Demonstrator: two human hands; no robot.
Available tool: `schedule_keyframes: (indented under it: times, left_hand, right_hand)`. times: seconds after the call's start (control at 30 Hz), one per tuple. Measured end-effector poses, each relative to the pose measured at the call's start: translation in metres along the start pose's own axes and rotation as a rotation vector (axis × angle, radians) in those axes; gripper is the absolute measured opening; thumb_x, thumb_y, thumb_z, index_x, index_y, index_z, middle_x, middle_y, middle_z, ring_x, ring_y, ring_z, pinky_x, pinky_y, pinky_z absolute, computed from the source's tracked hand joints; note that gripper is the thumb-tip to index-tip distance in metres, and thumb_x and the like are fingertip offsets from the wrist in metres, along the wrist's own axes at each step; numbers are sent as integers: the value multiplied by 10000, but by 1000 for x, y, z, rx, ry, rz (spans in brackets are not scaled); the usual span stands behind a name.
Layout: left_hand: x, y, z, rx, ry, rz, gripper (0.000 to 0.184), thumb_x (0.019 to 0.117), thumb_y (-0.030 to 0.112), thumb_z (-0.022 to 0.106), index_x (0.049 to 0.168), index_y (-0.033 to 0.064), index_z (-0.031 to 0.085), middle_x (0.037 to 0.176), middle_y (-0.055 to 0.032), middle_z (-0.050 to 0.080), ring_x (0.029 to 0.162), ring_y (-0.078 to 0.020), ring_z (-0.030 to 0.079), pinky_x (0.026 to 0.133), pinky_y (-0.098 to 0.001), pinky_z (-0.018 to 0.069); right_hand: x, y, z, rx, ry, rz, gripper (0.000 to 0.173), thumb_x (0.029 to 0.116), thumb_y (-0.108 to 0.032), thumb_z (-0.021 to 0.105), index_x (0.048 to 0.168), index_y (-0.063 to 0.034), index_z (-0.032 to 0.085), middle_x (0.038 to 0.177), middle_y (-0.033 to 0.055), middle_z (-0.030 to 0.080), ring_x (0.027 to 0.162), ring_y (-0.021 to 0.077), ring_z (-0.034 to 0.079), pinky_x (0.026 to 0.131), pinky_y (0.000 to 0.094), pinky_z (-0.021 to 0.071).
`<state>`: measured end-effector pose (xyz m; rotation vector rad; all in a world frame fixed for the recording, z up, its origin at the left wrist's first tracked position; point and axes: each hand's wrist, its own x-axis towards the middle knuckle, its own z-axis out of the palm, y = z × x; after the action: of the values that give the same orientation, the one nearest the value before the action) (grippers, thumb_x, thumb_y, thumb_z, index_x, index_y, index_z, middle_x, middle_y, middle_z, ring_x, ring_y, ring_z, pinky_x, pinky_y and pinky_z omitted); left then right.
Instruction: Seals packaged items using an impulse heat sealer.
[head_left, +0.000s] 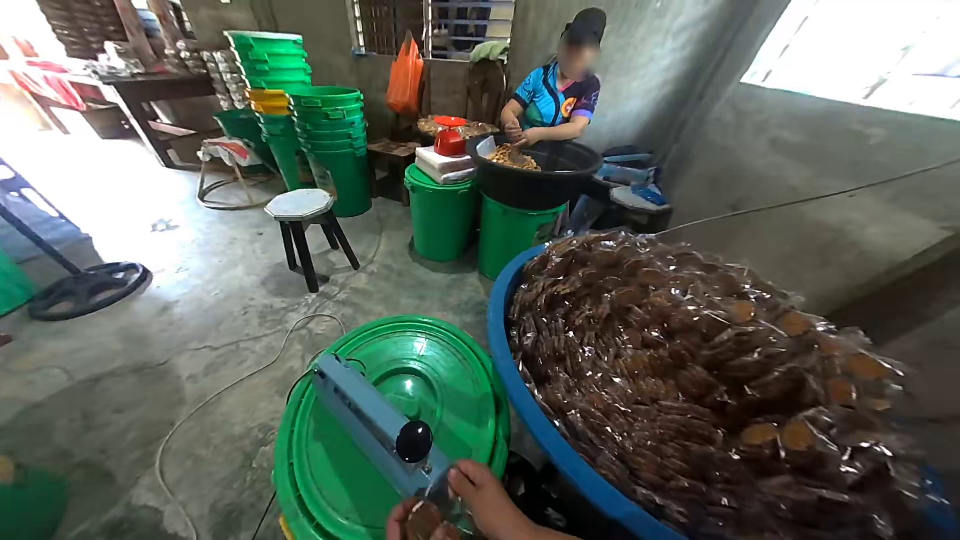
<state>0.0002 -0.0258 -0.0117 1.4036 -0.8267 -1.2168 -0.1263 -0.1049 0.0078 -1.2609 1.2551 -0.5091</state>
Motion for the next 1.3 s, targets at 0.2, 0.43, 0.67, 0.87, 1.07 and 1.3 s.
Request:
schedule_keyframes:
  times: [0.2,0.43,0.67,0.87,1.07,1.3]
  left_hand:
    - [63,-1,-29,218,280,93,633,910,9,633,1457,-114,339,1350,-348,495,1207,-382,541,1016,-494,464]
    - [109,29,-47,41,208,2,628,1006,105,585,1527,-30,261,1349,-275,544,1116,-299,634,910,-436,558]
    - [136,24,-67,71,236,7,699,980,164,619,1552,-8,256,1427,-293,474,1243,-345,566,1009,-465,509]
    - [139,3,-85,-170,368,-125,629,1083,237,474,1584,26,157,1314,-269,553,1091,-289,625,915,-430,534]
    - [142,0,-79,-402,450,-152,465,1121,259,314,1507,0,310,1244,-216,555,1015,-232,611,871,-381,532]
    - [137,25,-72,109,120,-173,464,1107,392,303,1218,9,541,827,-19,563,673,-80,536,620,-277,483]
  right_hand:
    - [82,-35,22,-426,-51,-353,469,882,-24,689,1329,43,561,1202,282,664,1152,424,643,990,593,498]
    - [100,-126,1,-410,-127,-218,409,1112,-181,416,1415,89,478,1345,292,581,1207,345,609,1034,458,485]
    - [56,-113,45,-1196,-348,-142,935,980,-311,682,1656,-102,70,1659,287,179,1437,474,395,1098,598,422]
    - [57,-79,51,-1203,-130,-326,681,1025,-340,537,1623,-123,294,1606,220,371,1201,370,640,928,496,549]
    - [58,-68,47,-1175,-93,-420,611,1022,-315,521,1579,-99,396,1596,220,397,1131,371,677,868,480,568]
    - [53,-75,35,-1004,-162,-415,594,1007,-264,576,1561,-112,422,1607,244,363,1297,410,572,981,531,521]
